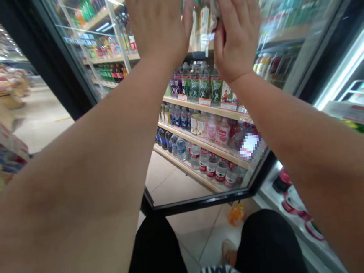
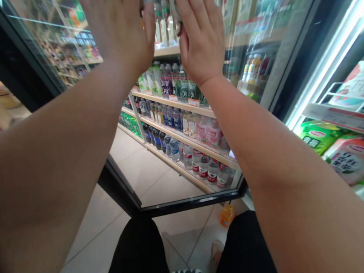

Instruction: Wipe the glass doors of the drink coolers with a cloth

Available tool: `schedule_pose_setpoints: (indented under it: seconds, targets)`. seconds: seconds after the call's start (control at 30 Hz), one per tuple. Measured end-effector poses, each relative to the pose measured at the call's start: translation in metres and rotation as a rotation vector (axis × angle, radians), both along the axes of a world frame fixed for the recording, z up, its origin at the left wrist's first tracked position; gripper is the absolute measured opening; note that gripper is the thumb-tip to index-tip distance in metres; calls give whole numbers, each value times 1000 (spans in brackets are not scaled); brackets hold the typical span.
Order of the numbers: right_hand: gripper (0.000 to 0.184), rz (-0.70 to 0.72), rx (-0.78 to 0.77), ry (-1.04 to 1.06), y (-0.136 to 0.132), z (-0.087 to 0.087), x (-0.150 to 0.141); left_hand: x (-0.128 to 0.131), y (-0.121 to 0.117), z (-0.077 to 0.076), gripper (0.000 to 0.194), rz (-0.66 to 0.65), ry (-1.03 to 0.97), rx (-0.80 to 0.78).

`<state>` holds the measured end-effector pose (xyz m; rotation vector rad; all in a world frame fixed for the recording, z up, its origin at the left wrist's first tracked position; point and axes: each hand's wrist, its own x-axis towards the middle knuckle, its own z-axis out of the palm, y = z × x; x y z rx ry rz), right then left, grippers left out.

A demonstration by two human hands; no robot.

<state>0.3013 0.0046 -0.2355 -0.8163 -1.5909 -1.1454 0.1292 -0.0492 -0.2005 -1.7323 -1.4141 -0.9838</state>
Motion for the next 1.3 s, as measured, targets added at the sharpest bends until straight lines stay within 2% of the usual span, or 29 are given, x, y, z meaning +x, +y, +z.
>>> schedule_pose_setpoints:
  seconds: [0.13,0.33,0.4,0.53,0.67,0.73,0.9,1.1,1.2,1.3]
  targets:
    - [54,29,-34,-66,-2,-1,0,1,-1,0,71,-12,12,-7]
    - [55,-51,19,126,2,1,-2,-1,2,-1,77,-105,-58,34]
    - [55,-52,28,52,1,0,-1,-1,3,-1,75,-110,-36,36]
    - [54,-40,10,-96,-3,-2,-1,0,2,0,70,-14,-8,-25]
    - [56,-48,-26,92,-5,0,-4,-1,1,0,68,-19,-11,-10]
    - [56,-51,-30,110,-5,0,-4,-1,1,-1,68,-25,-9,-7]
    - [53,-23,-3,-79,-5,-2,-1,0,5,0,69,-61,-56,1]
    - [57,-63,-47,151,-2,2,-1,0,2,0,69,-38,-32,-13]
    - [57,-86,-48,32,-3,1,-2,-1,3,-1,68,-56,-48,0]
    - [61,-92,-78,-51,-4,1,-4,-2,6,-2,66,-146,-81,40]
